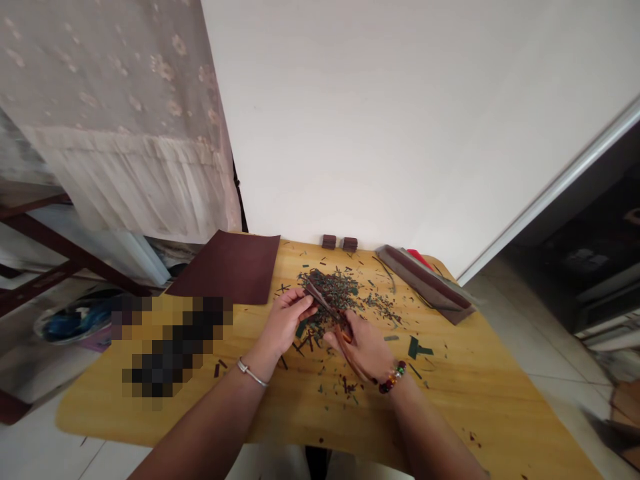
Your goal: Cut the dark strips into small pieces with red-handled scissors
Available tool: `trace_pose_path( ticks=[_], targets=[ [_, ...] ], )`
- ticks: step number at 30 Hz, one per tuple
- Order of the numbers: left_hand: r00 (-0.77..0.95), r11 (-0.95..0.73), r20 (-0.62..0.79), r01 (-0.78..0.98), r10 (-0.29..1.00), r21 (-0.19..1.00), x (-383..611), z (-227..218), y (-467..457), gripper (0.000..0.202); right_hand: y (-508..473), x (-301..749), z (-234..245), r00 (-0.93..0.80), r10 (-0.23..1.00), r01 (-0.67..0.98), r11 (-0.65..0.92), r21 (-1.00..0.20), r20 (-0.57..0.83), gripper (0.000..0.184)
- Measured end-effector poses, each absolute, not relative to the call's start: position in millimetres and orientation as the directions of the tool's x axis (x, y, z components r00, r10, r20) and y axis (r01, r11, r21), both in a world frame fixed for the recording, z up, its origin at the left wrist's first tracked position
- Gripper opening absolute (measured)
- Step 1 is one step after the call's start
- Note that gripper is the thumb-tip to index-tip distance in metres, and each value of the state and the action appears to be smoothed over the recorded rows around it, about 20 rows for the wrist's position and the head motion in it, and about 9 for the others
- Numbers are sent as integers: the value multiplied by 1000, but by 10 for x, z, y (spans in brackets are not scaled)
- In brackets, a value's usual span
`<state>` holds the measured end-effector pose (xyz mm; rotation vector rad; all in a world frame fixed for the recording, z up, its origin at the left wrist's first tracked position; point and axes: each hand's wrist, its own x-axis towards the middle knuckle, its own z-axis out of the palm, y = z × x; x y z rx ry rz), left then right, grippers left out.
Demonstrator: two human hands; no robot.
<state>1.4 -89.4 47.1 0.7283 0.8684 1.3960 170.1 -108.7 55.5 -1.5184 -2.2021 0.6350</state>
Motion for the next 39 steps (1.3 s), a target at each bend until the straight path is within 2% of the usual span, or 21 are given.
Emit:
trace_pose_path(
  ticks=[20, 28, 34, 39],
  targets=[
    [-23, 80, -109, -541, 994, 837, -7, 443, -875, 23, -1128, 1642, 621, -224, 974, 883, 212, -418, 21, 37],
    [-14, 135, -176, -582, 984, 802, -13, 436, -858, 23, -1115, 1625, 637, -211, 977, 917, 190, -351, -23, 42],
    [-12, 223, -289, -604, 957, 765, -16, 459, -836, 15, -1115, 1610, 613, -170, 984, 944, 147, -294, -54, 47],
    [21, 305, -369, -604, 929, 736, -32, 475, -832, 18, -1083, 1620, 555, -164, 985, 962, 149, -228, -50, 49]
  ],
)
